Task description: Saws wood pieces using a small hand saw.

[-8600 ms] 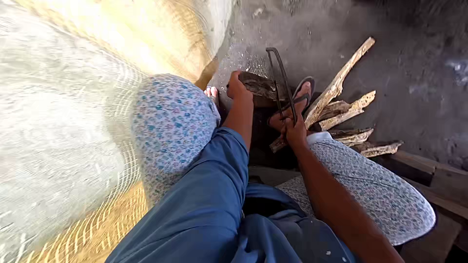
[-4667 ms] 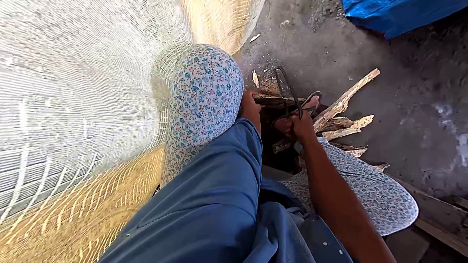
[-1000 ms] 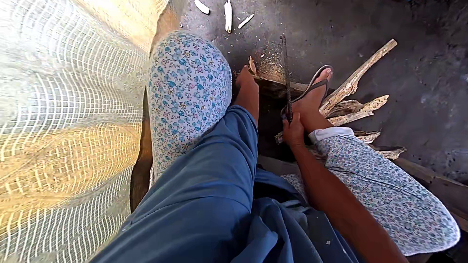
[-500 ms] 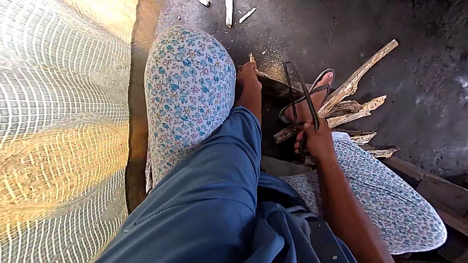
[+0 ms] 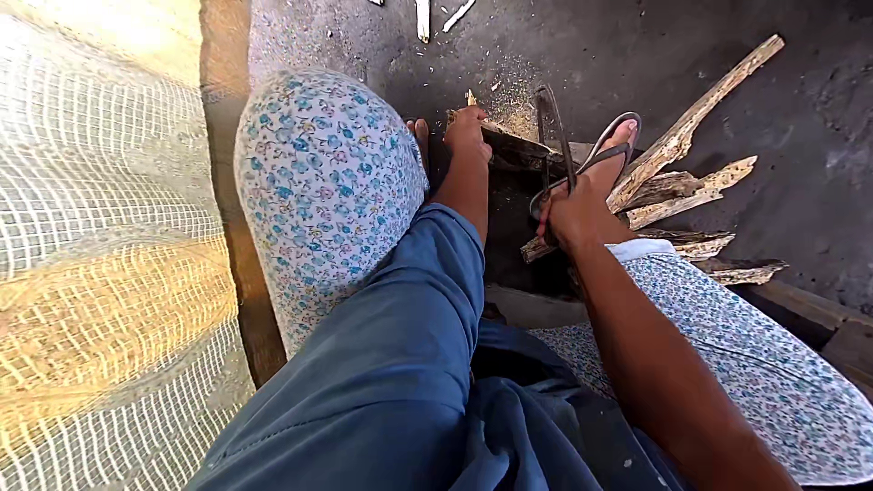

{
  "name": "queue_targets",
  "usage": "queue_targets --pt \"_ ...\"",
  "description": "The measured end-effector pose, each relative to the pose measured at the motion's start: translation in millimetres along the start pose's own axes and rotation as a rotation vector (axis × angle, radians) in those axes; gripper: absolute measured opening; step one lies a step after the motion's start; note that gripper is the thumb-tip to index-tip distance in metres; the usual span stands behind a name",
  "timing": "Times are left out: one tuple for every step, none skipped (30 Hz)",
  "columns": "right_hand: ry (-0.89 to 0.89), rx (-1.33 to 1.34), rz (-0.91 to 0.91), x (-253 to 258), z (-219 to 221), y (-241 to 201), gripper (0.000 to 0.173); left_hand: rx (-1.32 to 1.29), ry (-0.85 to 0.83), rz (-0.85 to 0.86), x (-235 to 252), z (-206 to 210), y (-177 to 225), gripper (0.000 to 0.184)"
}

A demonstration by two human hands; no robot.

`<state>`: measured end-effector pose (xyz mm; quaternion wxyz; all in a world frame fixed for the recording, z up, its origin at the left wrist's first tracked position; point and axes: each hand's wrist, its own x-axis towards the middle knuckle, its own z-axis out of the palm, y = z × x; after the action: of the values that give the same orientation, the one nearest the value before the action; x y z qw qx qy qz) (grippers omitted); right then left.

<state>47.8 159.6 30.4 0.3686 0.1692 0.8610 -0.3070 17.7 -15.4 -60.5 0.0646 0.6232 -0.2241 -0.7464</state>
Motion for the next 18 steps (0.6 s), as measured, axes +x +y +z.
queue_targets --pt "0.002 0.014 -0.020 6.8 3.9 5.1 0.028 0.015 0.007 0.009 -1.6 -1.6 2.1 0.044" --pt "0.005 0.061 -0.052 10.6 2.8 14.7 0.029 0.024 0.010 0.024 -3.3 0.3 2.6 0.045" --pt "0.004 0.138 -0.090 12.1 -1.8 25.7 0.029 0.018 0.004 0.039 -5.5 5.8 1.0 0.049" --pt "-0.002 0.216 -0.112 10.1 -3.7 33.6 0.028 0.004 0.000 0.052 -8.3 10.5 -1.6 0.052" --pt "0.002 0.277 -0.115 4.8 -0.1 34.6 0.025 -0.014 0.002 0.063 -11.5 11.6 -1.6 0.054" --pt "0.004 0.303 -0.093 -2.7 4.3 31.3 0.024 -0.029 0.013 0.064 -14.2 9.9 -1.2 0.055" --pt "0.008 0.306 -0.056 -10.1 6.2 26.3 0.024 -0.033 0.032 0.060 -16.4 6.9 -1.7 0.055" --pt "0.013 0.307 -0.021 -14.9 4.8 21.1 0.024 -0.024 0.044 0.058 -17.9 5.8 -2.0 0.053" --pt "0.017 0.303 -0.005 -15.9 1.1 16.7 0.024 -0.019 0.044 0.058 -18.4 7.7 -0.8 0.051" --pt "0.014 0.304 -0.001 -14.5 -2.4 14.9 0.024 -0.020 0.031 0.059 -17.4 9.5 0.5 0.051" --pt "0.008 0.313 -0.002 -12.7 -4.0 15.3 0.024 -0.021 0.018 0.065 -15.0 10.1 1.3 0.050" --pt "0.001 0.316 -0.010 -10.9 -3.5 18.2 0.023 -0.022 0.011 0.075 -11.7 9.2 1.9 0.046" --pt "-0.006 0.302 -0.034 -8.9 -2.5 24.0 0.023 -0.022 0.009 0.074 -8.6 7.0 2.7 0.044" --pt "-0.007 0.277 -0.073 -6.1 -1.3 31.7 0.025 -0.018 0.015 0.067 -5.7 5.3 3.1 0.042" --pt "0.005 0.249 -0.120 -2.4 1.3 40.0 0.026 -0.008 0.025 0.054 -4.0 5.8 3.6 0.040" --pt "0.025 0.235 -0.162 0.5 6.8 47.5 0.027 0.010 0.040 0.039 -3.2 7.1 4.7 0.040" --pt "0.049 0.243 -0.188 2.5 15.8 53.9 0.027 0.029 0.063 0.025 -3.9 8.1 5.4 0.039" --pt "0.073 0.261 -0.204 3.7 27.1 58.3 0.028 0.052 0.091 0.012 -5.7 10.2 6.9 0.039"
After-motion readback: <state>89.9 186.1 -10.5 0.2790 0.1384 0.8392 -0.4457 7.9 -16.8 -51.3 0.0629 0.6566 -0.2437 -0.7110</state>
